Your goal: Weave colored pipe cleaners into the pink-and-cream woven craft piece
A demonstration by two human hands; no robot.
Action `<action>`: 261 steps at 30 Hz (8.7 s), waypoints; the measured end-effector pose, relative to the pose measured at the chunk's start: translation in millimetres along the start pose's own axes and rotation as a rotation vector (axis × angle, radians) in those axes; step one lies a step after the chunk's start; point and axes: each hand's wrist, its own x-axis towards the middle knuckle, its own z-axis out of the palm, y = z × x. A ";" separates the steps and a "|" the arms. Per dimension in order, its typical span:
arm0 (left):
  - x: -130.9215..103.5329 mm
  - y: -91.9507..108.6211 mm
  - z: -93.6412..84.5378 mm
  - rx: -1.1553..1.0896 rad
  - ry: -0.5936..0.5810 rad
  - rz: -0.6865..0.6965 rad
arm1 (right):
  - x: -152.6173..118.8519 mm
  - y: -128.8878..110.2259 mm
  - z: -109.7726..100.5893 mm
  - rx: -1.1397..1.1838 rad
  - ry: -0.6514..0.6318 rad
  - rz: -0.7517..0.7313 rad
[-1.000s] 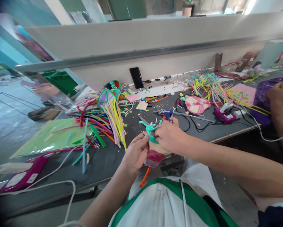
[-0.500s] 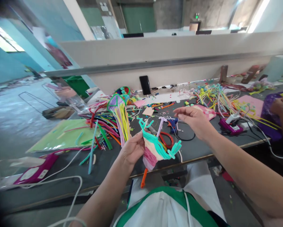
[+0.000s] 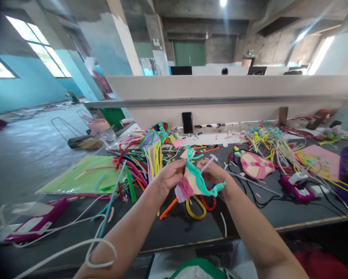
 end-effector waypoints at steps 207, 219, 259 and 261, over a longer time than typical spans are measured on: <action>14.3 -39.9 -28.1 0.017 0.245 0.394 | 12.4 29.0 -9.4 0.390 0.201 -0.132; 15.6 -38.5 -33.3 -0.073 0.172 0.311 | 13.8 31.8 -9.2 0.334 0.310 -0.208; 16.6 -50.7 -28.1 0.017 0.146 0.384 | 11.2 30.8 -9.5 0.253 0.368 -0.233; 16.9 -50.6 -28.6 0.018 0.147 0.384 | 12.3 33.0 -11.2 0.260 0.378 -0.232</action>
